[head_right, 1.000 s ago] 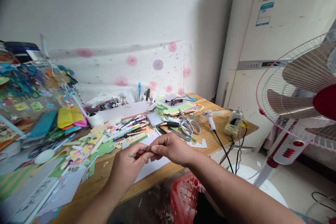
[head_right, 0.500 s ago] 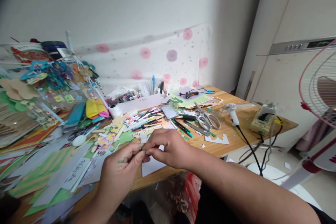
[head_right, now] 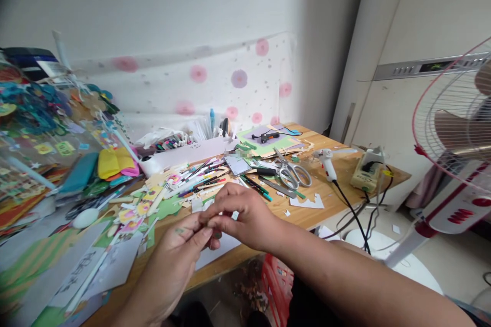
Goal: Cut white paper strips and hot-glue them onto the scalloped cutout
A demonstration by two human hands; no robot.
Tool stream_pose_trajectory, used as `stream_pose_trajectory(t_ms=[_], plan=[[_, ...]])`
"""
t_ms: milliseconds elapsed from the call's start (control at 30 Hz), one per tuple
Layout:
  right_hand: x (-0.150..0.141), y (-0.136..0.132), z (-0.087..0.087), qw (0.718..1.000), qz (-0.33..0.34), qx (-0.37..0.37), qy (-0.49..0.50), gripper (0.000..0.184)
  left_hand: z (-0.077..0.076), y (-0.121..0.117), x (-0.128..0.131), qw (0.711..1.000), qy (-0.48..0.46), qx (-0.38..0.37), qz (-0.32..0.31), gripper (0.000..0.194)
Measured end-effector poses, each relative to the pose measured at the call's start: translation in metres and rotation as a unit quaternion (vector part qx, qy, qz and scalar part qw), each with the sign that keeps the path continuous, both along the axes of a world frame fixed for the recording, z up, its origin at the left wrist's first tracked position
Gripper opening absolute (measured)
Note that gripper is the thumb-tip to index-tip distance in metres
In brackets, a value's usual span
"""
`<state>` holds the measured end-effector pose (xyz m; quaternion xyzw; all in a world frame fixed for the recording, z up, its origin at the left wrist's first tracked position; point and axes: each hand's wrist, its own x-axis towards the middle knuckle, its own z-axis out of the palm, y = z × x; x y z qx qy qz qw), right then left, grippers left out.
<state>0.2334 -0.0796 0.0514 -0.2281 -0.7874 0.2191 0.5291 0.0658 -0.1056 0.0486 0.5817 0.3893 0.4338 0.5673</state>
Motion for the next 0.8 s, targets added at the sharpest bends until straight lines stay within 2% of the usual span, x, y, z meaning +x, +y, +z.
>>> stream_pose_trajectory(t_ms=[133,200,300,400,500,633,700,800], plan=[[0.007,0.001,-0.006,0.993,-0.035,0.098,-0.063,0.013,-0.006,0.001,0.007,0.995,-0.077,-0.058,-0.006,0.01],[0.01,0.0,-0.006,0.984,-0.051,0.141,-0.092,0.012,-0.006,0.001,0.01,0.987,-0.129,-0.089,-0.021,0.015],[0.011,-0.002,-0.006,0.976,-0.08,0.162,-0.124,0.012,-0.008,0.002,0.012,0.977,-0.174,-0.113,-0.047,0.019],[0.009,-0.004,-0.007,0.985,-0.094,0.097,-0.109,0.012,-0.011,0.003,0.014,0.977,-0.176,-0.116,-0.044,0.023],[0.009,-0.007,-0.009,0.995,-0.076,-0.032,-0.055,0.019,-0.014,0.004,0.017,0.981,-0.157,-0.109,-0.034,0.027],[0.011,-0.009,-0.012,0.978,-0.007,-0.209,0.012,0.034,-0.019,0.005,0.019,0.992,-0.103,-0.06,-0.04,0.03],[0.014,-0.008,-0.013,0.969,0.007,-0.245,0.032,0.037,-0.022,0.007,0.019,0.996,-0.069,-0.029,-0.047,0.03],[0.02,-0.005,-0.012,0.969,-0.025,-0.243,0.041,0.041,-0.027,0.011,0.017,0.998,-0.03,-0.001,-0.051,0.028]])
